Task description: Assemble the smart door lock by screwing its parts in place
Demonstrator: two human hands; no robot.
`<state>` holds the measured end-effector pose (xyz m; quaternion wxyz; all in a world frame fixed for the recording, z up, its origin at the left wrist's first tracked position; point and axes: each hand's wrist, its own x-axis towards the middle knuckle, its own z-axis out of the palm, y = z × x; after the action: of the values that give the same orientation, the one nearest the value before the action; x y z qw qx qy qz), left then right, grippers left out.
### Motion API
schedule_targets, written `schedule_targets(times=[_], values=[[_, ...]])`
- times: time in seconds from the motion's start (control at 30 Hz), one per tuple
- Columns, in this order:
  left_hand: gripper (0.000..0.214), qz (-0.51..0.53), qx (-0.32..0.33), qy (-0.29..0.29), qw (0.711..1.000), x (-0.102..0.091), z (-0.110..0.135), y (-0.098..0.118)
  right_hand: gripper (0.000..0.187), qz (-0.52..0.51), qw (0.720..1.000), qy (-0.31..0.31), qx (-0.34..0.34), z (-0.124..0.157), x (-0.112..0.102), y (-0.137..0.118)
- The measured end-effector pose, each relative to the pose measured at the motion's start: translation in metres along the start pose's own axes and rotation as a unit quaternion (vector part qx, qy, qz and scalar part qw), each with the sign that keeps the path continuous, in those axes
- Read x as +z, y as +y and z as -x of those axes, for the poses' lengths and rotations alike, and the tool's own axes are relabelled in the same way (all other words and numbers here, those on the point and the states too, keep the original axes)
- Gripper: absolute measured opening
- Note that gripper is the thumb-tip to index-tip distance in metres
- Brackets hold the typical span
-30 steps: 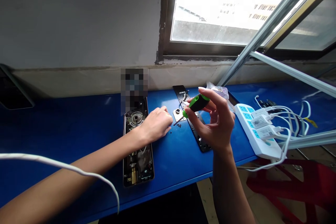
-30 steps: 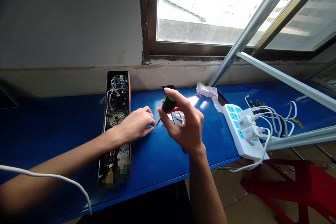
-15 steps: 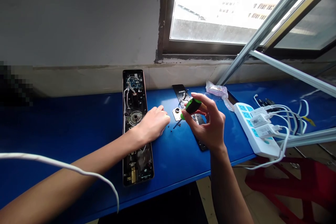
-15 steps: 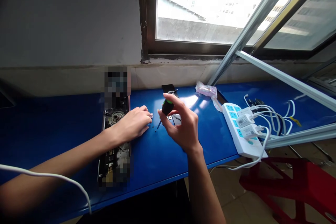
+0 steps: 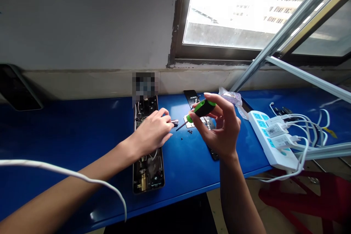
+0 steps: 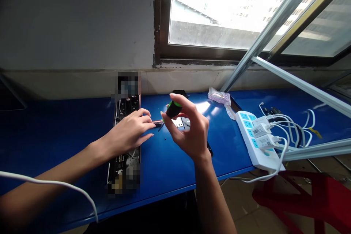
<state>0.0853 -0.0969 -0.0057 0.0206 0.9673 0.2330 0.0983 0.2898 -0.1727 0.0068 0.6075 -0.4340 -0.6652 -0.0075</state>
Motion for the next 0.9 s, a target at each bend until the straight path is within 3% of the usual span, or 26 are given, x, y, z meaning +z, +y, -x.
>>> schedule_targets(times=[0.17, 0.33, 0.53, 0.73, 0.9], values=[[0.024, 0.046, 0.032, 0.1, 0.993, -0.001, 0.024, -0.008, 0.062, -0.051, 0.998, 0.032, -0.031, -0.015, 0.006, -0.021], [0.012, 0.106, 0.019, 0.174, 0.979, -0.001, 0.045, -0.012, 0.066, -0.085, 0.993, 0.049, -0.061, -0.02, 0.017, -0.036], [0.009, 0.132, 0.009, 0.162, 0.978, -0.009, 0.062, -0.014, 0.064, -0.076, 0.996, 0.019, -0.049, -0.023, 0.031, -0.047], [0.013, 0.098, 0.009, 0.118, 0.988, -0.009, 0.07, -0.014, 0.072, -0.078, 0.992, -0.058, -0.077, -0.024, 0.04, -0.052], [0.011, 0.116, -0.016, 0.201, 0.973, 0.001, 0.074, -0.013, 0.075, -0.064, 0.989, -0.081, -0.106, -0.024, 0.045, -0.053]])
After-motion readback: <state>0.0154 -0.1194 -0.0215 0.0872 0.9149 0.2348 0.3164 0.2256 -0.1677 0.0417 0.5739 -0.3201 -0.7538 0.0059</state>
